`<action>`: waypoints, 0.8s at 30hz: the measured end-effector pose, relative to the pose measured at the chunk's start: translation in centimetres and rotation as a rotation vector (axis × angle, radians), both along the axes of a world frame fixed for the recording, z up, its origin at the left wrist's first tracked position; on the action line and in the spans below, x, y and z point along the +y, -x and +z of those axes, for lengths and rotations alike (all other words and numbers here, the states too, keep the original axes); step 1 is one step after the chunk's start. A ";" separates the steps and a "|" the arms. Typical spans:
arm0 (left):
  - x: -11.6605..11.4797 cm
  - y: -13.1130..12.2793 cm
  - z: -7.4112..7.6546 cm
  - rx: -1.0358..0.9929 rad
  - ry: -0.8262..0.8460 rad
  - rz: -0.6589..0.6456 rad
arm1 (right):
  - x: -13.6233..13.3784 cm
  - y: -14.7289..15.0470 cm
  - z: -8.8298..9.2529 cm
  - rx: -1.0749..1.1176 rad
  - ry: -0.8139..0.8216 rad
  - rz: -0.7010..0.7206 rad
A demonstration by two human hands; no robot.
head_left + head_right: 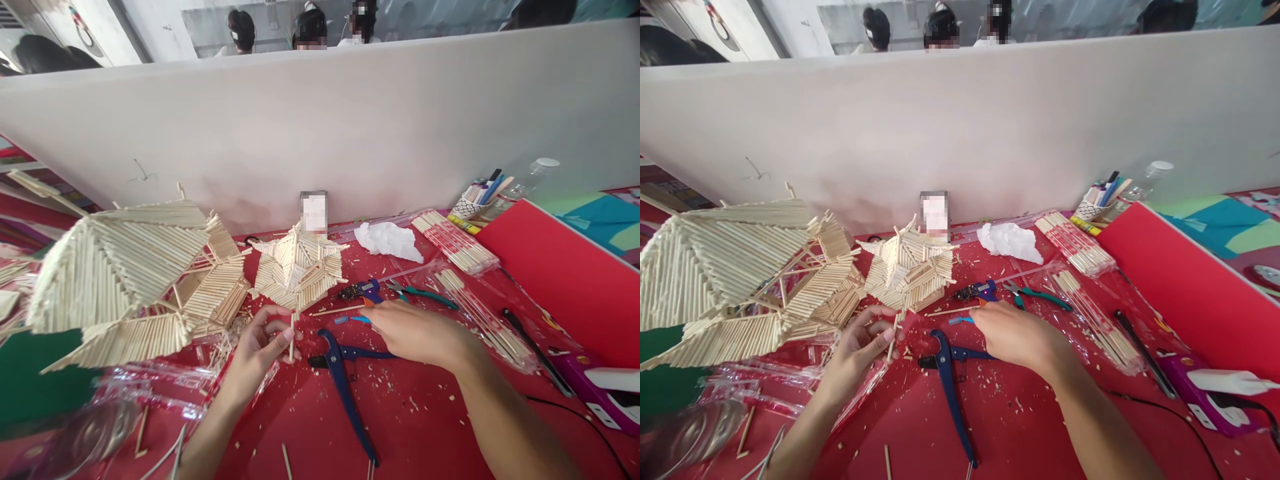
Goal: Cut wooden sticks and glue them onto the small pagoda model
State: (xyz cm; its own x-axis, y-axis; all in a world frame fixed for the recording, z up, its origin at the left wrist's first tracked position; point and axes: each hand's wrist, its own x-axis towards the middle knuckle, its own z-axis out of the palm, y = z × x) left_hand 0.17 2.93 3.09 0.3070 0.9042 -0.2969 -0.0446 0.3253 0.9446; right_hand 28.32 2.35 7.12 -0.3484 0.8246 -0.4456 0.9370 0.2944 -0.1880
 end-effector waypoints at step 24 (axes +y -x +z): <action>0.1 -0.2 0.4 -0.034 0.027 0.003 | 2.4 6.0 -2.4 1.414 0.000 -0.249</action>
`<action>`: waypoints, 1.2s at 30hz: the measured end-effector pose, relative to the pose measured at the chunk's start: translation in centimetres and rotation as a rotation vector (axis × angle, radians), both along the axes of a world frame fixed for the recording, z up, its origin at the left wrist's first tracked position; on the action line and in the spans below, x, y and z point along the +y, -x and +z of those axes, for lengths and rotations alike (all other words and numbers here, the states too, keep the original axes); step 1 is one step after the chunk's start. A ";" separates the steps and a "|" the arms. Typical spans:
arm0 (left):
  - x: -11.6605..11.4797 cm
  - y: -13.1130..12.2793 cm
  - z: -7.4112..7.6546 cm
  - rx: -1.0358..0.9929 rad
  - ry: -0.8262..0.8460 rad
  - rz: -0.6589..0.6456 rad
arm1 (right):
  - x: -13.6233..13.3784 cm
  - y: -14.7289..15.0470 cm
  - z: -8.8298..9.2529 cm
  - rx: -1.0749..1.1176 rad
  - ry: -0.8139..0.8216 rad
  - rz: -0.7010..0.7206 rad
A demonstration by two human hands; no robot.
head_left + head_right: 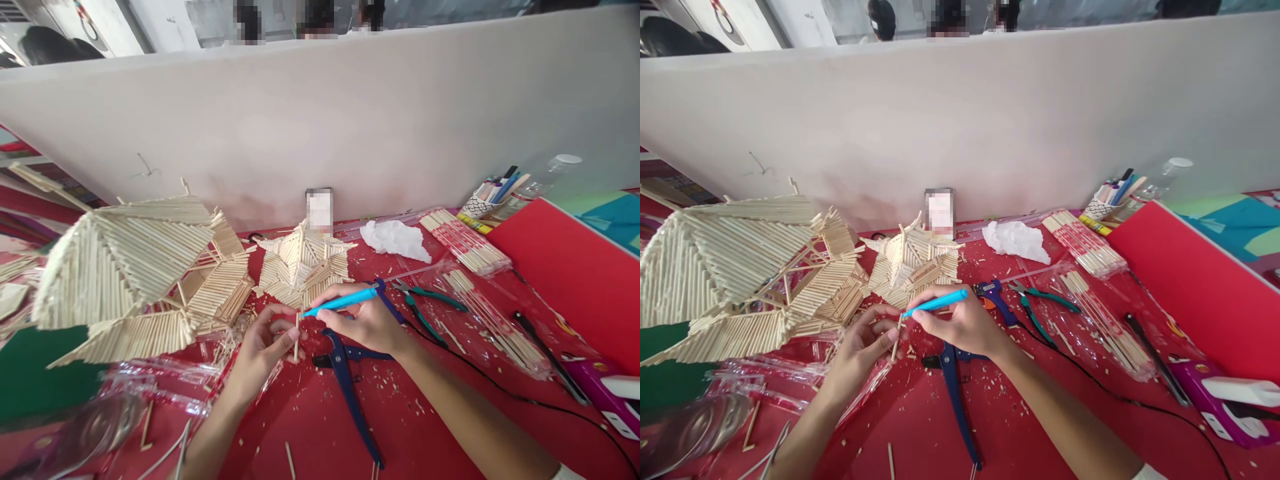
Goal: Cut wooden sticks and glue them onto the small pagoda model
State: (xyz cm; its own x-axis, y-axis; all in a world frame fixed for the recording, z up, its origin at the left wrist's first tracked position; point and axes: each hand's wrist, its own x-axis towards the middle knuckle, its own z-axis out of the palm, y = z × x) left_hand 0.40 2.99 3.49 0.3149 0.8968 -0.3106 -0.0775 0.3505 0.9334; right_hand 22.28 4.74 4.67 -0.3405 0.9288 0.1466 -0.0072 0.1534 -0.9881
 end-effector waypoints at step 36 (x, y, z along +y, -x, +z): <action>0.1 0.3 -0.5 -0.002 -0.012 -0.016 | 0.1 0.5 -0.4 -0.165 -0.087 -0.019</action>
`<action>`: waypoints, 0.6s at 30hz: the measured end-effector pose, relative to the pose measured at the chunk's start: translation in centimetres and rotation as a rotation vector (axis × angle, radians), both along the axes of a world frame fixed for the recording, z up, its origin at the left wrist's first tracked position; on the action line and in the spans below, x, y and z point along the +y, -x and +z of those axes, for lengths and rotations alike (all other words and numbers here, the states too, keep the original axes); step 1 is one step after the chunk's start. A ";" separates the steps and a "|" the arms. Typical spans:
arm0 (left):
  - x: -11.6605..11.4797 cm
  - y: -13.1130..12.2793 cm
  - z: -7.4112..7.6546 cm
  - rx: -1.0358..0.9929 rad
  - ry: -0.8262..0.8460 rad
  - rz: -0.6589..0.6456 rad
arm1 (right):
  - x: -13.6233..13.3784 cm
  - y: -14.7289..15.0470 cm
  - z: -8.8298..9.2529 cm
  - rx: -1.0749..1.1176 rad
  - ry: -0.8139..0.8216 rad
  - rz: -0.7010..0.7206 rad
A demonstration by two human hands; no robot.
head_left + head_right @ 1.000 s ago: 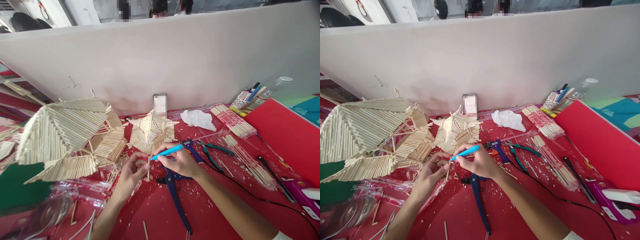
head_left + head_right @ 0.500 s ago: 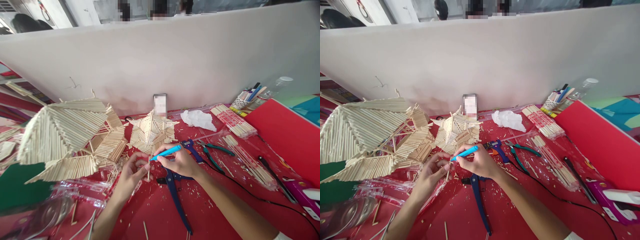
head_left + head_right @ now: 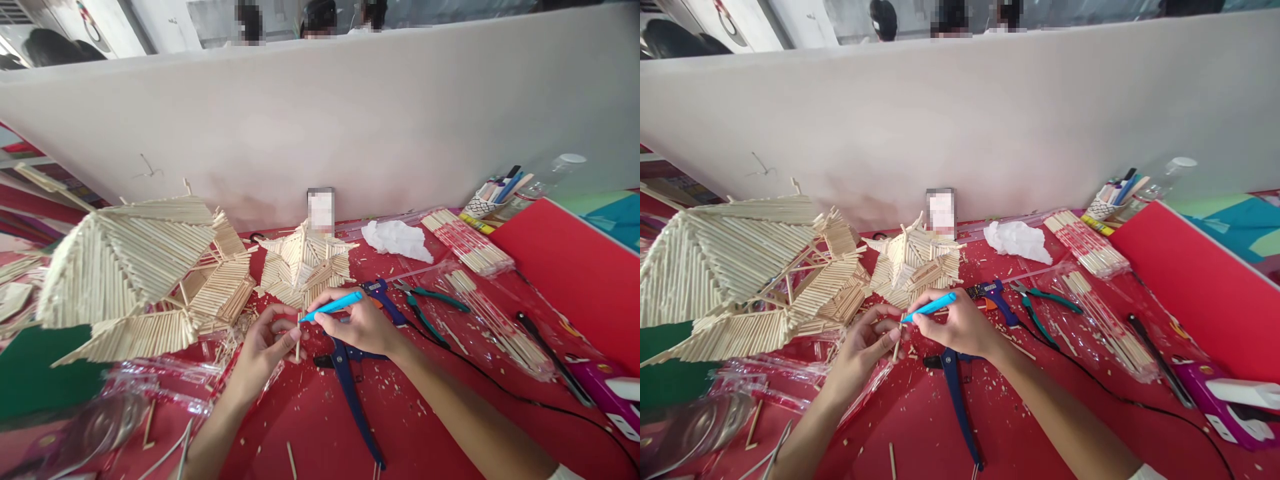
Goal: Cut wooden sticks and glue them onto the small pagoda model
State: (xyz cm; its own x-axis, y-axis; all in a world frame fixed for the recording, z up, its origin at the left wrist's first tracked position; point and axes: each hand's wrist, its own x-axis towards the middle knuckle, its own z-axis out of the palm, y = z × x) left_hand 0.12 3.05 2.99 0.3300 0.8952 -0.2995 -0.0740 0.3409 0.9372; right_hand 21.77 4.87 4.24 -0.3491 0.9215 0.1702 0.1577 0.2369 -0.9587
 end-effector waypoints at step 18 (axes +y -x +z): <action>0.0 -0.1 0.1 -0.004 0.000 0.002 | -0.1 -0.3 -0.2 -0.004 0.028 0.007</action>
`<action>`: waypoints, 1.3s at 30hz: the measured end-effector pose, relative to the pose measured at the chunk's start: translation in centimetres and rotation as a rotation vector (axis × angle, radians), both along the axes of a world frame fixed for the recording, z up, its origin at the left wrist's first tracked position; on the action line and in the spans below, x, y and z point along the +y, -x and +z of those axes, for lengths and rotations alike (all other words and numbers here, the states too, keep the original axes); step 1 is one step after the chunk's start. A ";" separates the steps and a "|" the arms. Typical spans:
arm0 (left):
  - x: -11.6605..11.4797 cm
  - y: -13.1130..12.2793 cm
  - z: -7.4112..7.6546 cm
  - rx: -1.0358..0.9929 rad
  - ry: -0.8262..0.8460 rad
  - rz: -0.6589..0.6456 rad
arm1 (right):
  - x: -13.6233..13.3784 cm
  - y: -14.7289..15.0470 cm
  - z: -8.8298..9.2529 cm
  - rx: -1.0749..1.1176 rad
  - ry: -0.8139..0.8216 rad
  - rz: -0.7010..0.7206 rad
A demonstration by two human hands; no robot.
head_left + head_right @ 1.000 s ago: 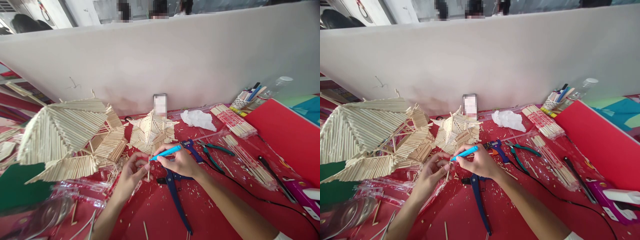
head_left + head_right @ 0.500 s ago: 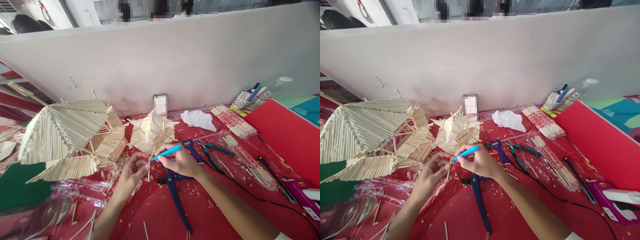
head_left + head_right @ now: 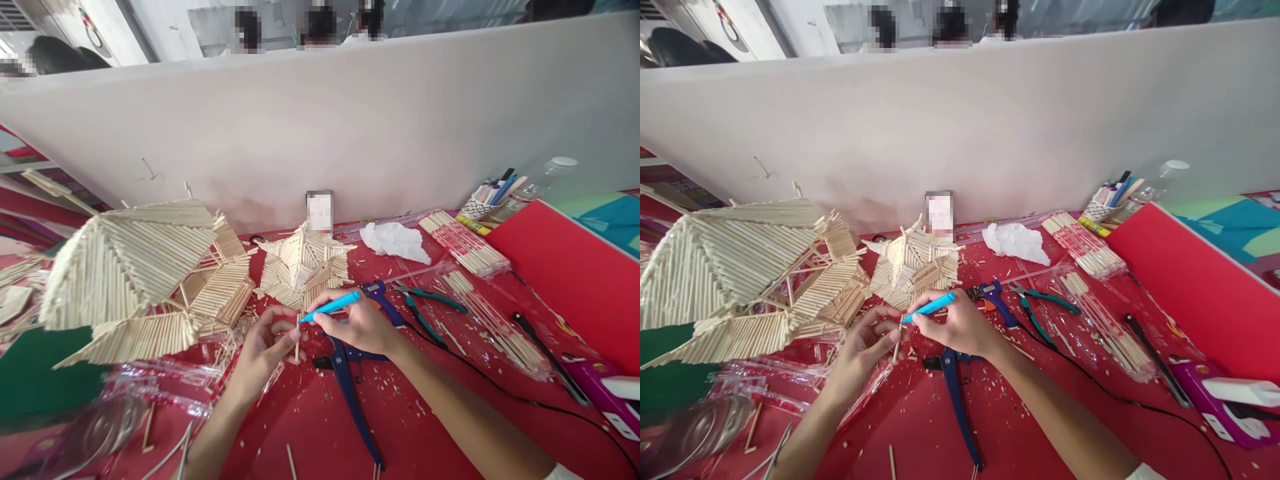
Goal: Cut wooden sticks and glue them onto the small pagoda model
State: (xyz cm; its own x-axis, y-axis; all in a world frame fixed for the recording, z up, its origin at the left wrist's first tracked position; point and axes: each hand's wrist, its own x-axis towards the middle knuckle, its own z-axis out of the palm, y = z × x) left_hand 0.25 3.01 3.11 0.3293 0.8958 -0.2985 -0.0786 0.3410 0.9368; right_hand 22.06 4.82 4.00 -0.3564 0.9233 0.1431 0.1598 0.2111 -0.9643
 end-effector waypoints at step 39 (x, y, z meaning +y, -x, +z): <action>-2.9 -2.0 -3.0 0.261 -0.480 -0.217 | -6.2 -3.9 -5.8 -0.306 -0.313 -0.134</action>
State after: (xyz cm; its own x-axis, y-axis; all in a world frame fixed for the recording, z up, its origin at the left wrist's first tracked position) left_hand 2.27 0.11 0.12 0.4907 0.8709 0.0283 0.1998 -0.1440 0.9692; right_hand 25.93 -1.37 -1.80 -0.3060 0.8932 0.3294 0.4731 0.4429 -0.7616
